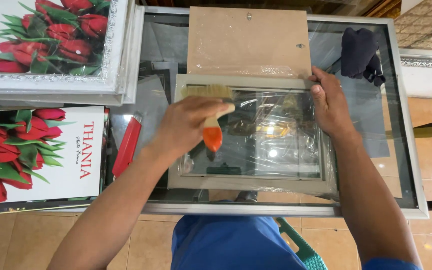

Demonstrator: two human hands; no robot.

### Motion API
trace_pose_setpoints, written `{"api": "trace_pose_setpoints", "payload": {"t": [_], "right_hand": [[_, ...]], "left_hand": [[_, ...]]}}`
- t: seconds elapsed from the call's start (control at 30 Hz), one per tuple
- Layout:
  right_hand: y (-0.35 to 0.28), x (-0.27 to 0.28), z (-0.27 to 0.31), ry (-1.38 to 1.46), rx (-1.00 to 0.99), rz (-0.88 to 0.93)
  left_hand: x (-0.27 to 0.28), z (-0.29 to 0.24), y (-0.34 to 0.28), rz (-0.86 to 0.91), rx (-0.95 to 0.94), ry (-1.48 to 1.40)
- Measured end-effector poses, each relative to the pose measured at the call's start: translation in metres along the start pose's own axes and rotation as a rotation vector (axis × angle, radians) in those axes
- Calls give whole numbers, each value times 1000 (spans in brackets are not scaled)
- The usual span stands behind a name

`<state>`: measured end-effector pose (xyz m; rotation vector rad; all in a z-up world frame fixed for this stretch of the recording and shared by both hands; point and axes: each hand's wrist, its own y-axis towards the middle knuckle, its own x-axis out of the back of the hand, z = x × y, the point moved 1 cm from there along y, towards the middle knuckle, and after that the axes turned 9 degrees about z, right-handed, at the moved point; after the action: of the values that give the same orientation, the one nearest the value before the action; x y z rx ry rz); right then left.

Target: The recorder is assembling a picture frame by inserting the backing and cleaning the glass.

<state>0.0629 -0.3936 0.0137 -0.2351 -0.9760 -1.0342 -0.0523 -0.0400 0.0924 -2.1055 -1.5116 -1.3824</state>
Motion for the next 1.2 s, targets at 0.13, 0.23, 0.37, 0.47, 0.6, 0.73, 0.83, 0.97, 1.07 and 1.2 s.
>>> {"api": "trace_pose_setpoints", "payload": {"t": [0.13, 0.23, 0.37, 0.47, 0.6, 0.73, 0.83, 0.97, 1.07, 1.2], "right_hand": [[0, -3, -1, -6, -19, 8], [2, -3, 2, 48, 6, -49], [1, -2, -1, -8, -7, 1], [2, -4, 0, -23, -22, -3], [0, -5, -4, -34, -43, -6], [2, -1, -3, -43, -73, 9], [1, -3, -4, 2, -18, -3], [1, -5, -9, -23, 4, -30], [1, -7, -10, -24, 36, -46], [1, -7, -12, 19, 31, -51]], "left_hand": [[27, -56, -17, 252, 188, 0], [51, -80, -19, 696, 401, -191], [40, -63, 12, 444, 302, -188], [1, -23, 29, 113, 74, 7], [-41, -10, 28, 147, 28, 147], [-6, -84, 21, 714, 194, 88], [4, -97, 31, 1004, 323, -331], [-31, -56, 71, 226, 61, -80], [-69, -22, 88, 25, -116, 70], [-70, -60, 62, 358, -51, 68]]}}
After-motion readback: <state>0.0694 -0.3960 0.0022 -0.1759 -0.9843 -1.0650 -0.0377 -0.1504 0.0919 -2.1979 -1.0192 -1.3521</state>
